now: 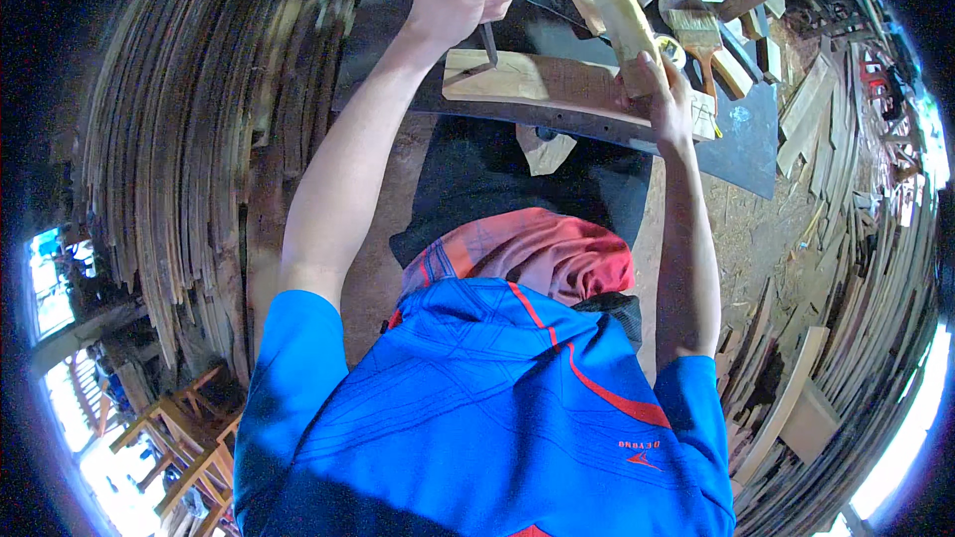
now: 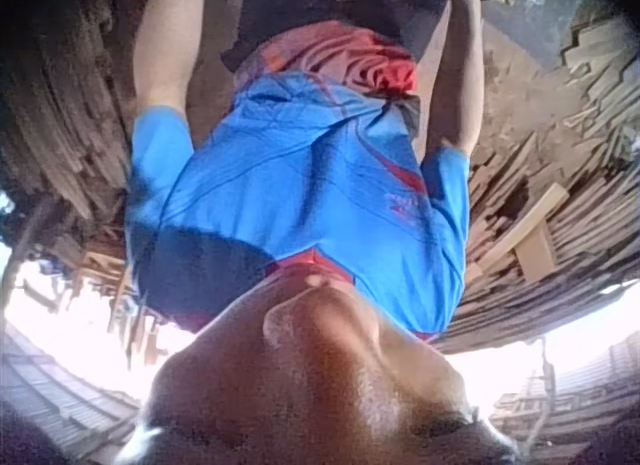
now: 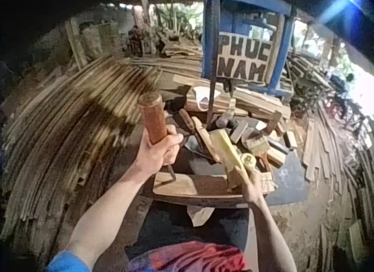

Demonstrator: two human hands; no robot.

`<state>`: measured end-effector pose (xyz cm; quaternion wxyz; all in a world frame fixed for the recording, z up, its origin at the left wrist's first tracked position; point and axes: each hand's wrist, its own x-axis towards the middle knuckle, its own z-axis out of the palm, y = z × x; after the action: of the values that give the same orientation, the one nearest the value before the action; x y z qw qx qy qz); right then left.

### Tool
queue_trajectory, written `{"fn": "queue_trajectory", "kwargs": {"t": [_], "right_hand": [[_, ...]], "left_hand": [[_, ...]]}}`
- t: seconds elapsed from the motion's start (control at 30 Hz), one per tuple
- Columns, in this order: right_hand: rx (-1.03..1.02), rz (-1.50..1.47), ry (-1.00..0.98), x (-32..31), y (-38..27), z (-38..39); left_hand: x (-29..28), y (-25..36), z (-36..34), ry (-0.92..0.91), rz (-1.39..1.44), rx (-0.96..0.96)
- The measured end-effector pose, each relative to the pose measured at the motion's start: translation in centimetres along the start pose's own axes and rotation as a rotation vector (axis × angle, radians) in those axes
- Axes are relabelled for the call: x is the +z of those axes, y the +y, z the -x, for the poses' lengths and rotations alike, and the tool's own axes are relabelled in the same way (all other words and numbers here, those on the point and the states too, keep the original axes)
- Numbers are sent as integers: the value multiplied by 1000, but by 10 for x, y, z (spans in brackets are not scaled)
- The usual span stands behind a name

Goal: Carving letters or patterns into a piece of wood using a chisel and a mallet.

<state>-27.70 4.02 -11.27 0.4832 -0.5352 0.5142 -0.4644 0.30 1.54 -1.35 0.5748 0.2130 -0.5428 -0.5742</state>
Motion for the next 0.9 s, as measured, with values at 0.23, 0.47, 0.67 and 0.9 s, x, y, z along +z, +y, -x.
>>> {"fn": "queue_trajectory", "kwargs": {"t": [0.23,0.47,0.67,0.9], "right_hand": [[-502,402,102,4,-134,6],[-1154,401,291,41,-244,31],[-804,922,-45,22,-269,64],[-883,1028,-104,37,-269,60]], "left_hand": [[3,5,0,32,22,-39],[0,-1,7,-42,-216,5],[3,0,5,-42,-159,17],[-2,1,5,-52,-144,-29]]}}
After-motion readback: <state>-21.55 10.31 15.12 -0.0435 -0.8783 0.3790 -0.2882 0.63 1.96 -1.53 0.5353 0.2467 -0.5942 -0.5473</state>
